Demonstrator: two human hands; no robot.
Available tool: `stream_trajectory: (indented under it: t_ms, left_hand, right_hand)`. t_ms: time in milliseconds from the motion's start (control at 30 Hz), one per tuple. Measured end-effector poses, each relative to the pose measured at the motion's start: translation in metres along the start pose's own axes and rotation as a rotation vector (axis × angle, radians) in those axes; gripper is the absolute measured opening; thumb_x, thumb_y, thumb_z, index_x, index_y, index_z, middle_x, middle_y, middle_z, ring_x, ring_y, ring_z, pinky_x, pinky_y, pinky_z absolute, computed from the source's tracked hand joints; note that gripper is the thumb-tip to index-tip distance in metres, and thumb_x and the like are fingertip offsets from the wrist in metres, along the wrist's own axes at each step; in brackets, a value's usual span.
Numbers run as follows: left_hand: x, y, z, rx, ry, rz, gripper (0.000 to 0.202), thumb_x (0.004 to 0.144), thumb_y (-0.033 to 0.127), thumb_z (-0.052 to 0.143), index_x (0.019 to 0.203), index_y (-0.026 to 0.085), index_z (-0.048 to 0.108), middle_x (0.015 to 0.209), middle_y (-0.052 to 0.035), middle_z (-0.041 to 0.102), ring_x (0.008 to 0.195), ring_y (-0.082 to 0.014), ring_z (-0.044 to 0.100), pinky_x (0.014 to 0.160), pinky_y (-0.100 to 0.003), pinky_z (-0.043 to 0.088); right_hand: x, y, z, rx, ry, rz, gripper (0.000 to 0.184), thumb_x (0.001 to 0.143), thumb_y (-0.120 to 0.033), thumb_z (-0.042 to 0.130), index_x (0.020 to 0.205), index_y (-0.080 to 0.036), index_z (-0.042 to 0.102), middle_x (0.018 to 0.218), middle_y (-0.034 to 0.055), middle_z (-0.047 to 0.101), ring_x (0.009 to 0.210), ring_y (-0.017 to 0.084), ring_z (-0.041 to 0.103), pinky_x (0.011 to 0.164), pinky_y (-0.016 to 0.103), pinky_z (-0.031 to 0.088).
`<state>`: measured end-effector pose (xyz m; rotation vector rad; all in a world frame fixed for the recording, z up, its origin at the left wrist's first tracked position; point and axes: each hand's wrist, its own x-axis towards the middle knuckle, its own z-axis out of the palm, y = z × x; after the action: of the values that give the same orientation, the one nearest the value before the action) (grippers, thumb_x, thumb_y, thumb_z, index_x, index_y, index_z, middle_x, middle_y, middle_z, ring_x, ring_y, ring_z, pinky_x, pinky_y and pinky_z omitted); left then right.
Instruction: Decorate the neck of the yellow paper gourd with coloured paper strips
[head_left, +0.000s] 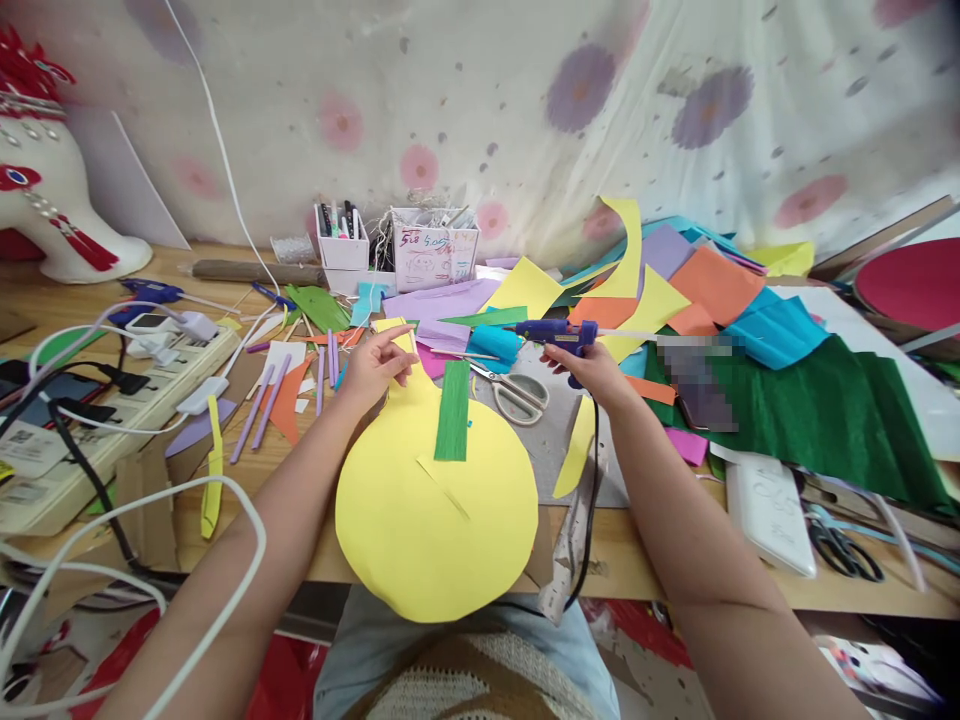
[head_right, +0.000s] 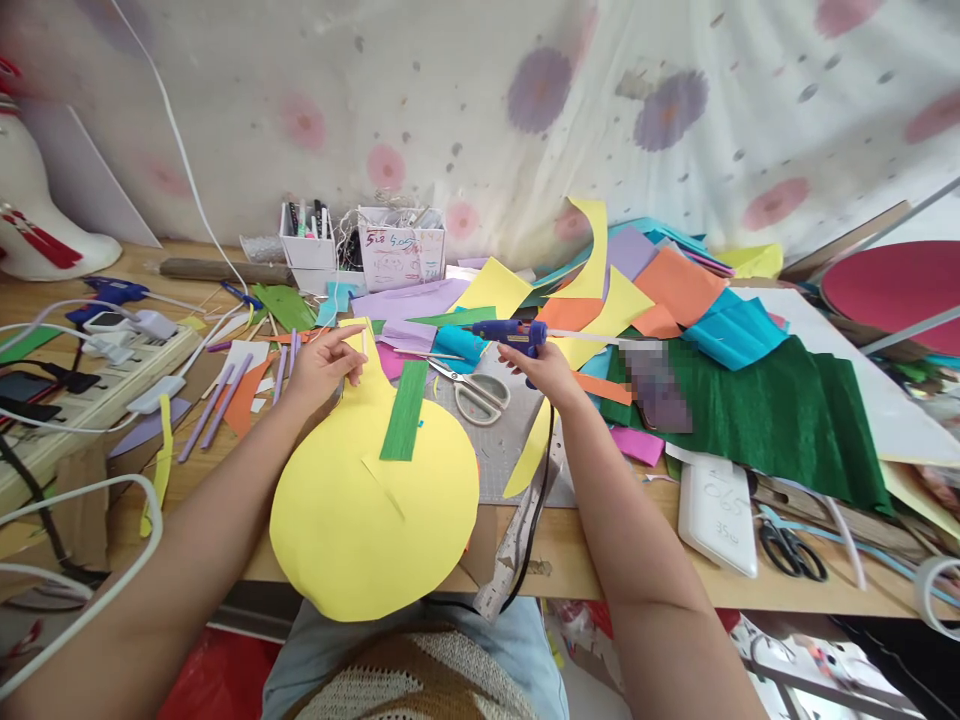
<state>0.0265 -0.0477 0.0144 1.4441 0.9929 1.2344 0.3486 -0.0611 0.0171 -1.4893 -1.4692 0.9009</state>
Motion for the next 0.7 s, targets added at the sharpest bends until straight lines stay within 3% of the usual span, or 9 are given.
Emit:
stream_trajectory:
  t_ms: [100, 200, 300, 400, 533, 633, 700]
  left_hand:
    - [0.002, -0.001, -0.001, -0.018, 0.072, -0.004, 0.064, 0.060, 0.033, 0.071, 0.118, 0.009, 0.056, 0.050, 0.0061, 0.054, 0.038, -0.0074, 0.048, 0.041, -0.022, 0.041]
    - [0.001, -0.001, 0.000, -0.005, 0.084, -0.001, 0.063, 0.061, 0.032, 0.071, 0.118, 0.010, 0.056, 0.050, 0.0066, 0.055, 0.037, -0.0068, 0.047, 0.042, -0.021, 0.041]
    - [0.000, -0.001, 0.001, 0.012, 0.048, 0.009, 0.063, 0.061, 0.033, 0.071, 0.118, 0.011, 0.056, 0.051, 0.0063, 0.055, 0.038, -0.0071, 0.047, 0.042, -0.022, 0.041]
    - [-0.002, -0.002, 0.000, 0.045, -0.041, 0.014, 0.063, 0.060, 0.033, 0.073, 0.117, 0.011, 0.057, 0.053, 0.0051, 0.056, 0.042, -0.0078, 0.049, 0.044, -0.022, 0.042]
    - [-0.004, 0.000, 0.002, 0.099, -0.112, 0.020, 0.063, 0.060, 0.033, 0.074, 0.117, 0.011, 0.057, 0.056, 0.0043, 0.057, 0.043, -0.0077, 0.050, 0.046, -0.022, 0.042]
    - [-0.006, 0.001, 0.005, 0.119, -0.155, 0.013, 0.062, 0.059, 0.032, 0.074, 0.115, 0.011, 0.058, 0.056, 0.0048, 0.057, 0.043, -0.0074, 0.049, 0.047, -0.022, 0.041]
    - [-0.007, 0.000, 0.007, 0.125, -0.183, 0.015, 0.060, 0.060, 0.032, 0.074, 0.114, 0.012, 0.058, 0.056, 0.0050, 0.056, 0.044, -0.0072, 0.050, 0.048, -0.022, 0.041]
  right_hand:
    - [-0.001, 0.027, -0.008, -0.132, 0.130, 0.136, 0.046, 0.063, -0.057, 0.066, 0.079, -0.014, 0.065, 0.078, 0.0105, 0.067, 0.069, 0.019, 0.060, 0.062, 0.031, 0.047]
    - [-0.006, 0.039, -0.008, -0.239, 0.199, 0.190, 0.046, 0.062, -0.060, 0.064, 0.073, -0.015, 0.065, 0.075, 0.0100, 0.067, 0.072, 0.022, 0.061, 0.060, 0.032, 0.046]
    - [-0.011, 0.034, -0.006, -0.365, 0.173, 0.184, 0.048, 0.062, -0.063, 0.061, 0.072, -0.016, 0.062, 0.072, 0.0095, 0.065, 0.072, 0.025, 0.060, 0.059, 0.032, 0.043]
    - [-0.016, 0.023, -0.012, -0.531, 0.115, 0.184, 0.051, 0.064, -0.063, 0.059, 0.081, -0.016, 0.060, 0.082, 0.0123, 0.064, 0.079, 0.027, 0.059, 0.063, 0.034, 0.043]
    - [-0.033, 0.001, -0.028, -0.925, 0.108, 0.221, 0.052, 0.062, -0.062, 0.060, 0.083, -0.016, 0.055, 0.095, 0.0159, 0.060, 0.092, 0.031, 0.055, 0.067, 0.034, 0.041]
    - [-0.045, -0.020, -0.024, -0.982, -0.190, 0.349, 0.046, 0.068, -0.065, 0.052, 0.071, -0.019, 0.051, 0.074, 0.0084, 0.060, 0.074, 0.024, 0.057, 0.059, 0.030, 0.038]
    - [-0.046, -0.032, -0.006, -0.857, -0.336, 0.244, 0.046, 0.070, -0.065, 0.051, 0.068, -0.019, 0.051, 0.070, 0.0050, 0.060, 0.068, 0.020, 0.056, 0.057, 0.028, 0.036]
